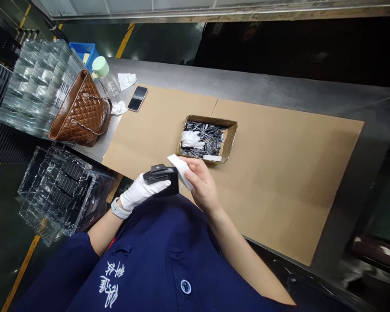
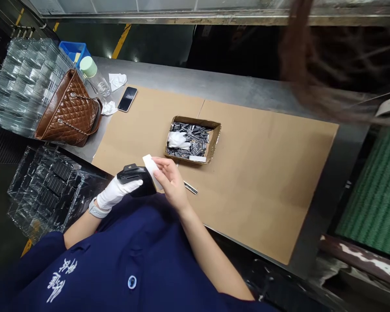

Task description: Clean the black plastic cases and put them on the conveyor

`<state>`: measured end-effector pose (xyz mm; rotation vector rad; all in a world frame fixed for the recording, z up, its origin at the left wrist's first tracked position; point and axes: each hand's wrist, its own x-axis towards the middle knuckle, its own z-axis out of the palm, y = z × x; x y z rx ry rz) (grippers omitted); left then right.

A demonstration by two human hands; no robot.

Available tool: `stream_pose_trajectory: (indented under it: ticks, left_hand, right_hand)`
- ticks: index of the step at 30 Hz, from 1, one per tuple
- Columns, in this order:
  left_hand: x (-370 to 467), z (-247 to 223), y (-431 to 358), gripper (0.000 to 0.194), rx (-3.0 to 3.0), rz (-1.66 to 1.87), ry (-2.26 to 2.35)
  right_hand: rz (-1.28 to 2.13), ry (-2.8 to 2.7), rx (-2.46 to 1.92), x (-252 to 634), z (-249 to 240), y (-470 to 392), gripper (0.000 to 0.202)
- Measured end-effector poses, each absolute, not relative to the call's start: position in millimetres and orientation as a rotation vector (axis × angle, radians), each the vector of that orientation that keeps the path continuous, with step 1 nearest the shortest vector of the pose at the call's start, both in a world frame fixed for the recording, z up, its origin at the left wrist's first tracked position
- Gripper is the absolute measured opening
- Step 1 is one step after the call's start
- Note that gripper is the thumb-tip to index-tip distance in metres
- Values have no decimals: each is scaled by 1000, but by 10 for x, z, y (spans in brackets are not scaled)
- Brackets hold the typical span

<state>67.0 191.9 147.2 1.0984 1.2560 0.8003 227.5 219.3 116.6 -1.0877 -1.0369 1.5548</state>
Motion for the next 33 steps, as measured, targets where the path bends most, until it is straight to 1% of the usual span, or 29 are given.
stream_pose_trajectory:
  ticks: [4, 7, 11, 13, 16, 17, 22, 25, 30, 33]
  left_hand:
    - [672, 1524, 1895, 34, 1040, 781, 1190]
    - [668, 1552, 1894, 31, 1058, 810, 1143]
    - [650, 1546, 1915, 30, 1148, 813, 1144]
    - [649, 1528, 1938, 32, 1172, 776, 1165]
    - [659, 1503, 1984, 35, 1179, 736, 1185]
    - [663, 1496, 1998, 35, 1180, 733, 1192]
    - [672, 1423, 1980, 31, 1152, 748, 1227]
    - [673, 1326, 1885, 28, 1101, 699, 1252]
    - [638, 1180, 1709, 37, 1047, 686, 1197]
    - [613, 1152, 1653, 36, 1003, 668, 1172]
  right_hand:
    - [1615, -1011, -1062, 2314, 1279, 2136, 46]
    - [1624, -1001, -1053, 2337, 1335, 2112, 47]
    - [1601, -1036, -1011, 2351, 1363, 2103, 42]
    - [1469, -1139, -1023, 2331, 1364, 2107, 36]
    - [1185, -1309, -1109, 2272, 1330, 2119, 25]
    - [1143, -1330, -1121, 2251, 1305, 2124, 24]
    - [1221, -1315, -1128, 2205, 1157, 2146, 24]
    - [1219, -1470, -1103, 2225, 1112, 2143, 23]
    - [1295, -1575, -1083, 2267, 1026, 2058, 26]
    - [1239, -1651, -1031, 2300, 952, 1987, 23]
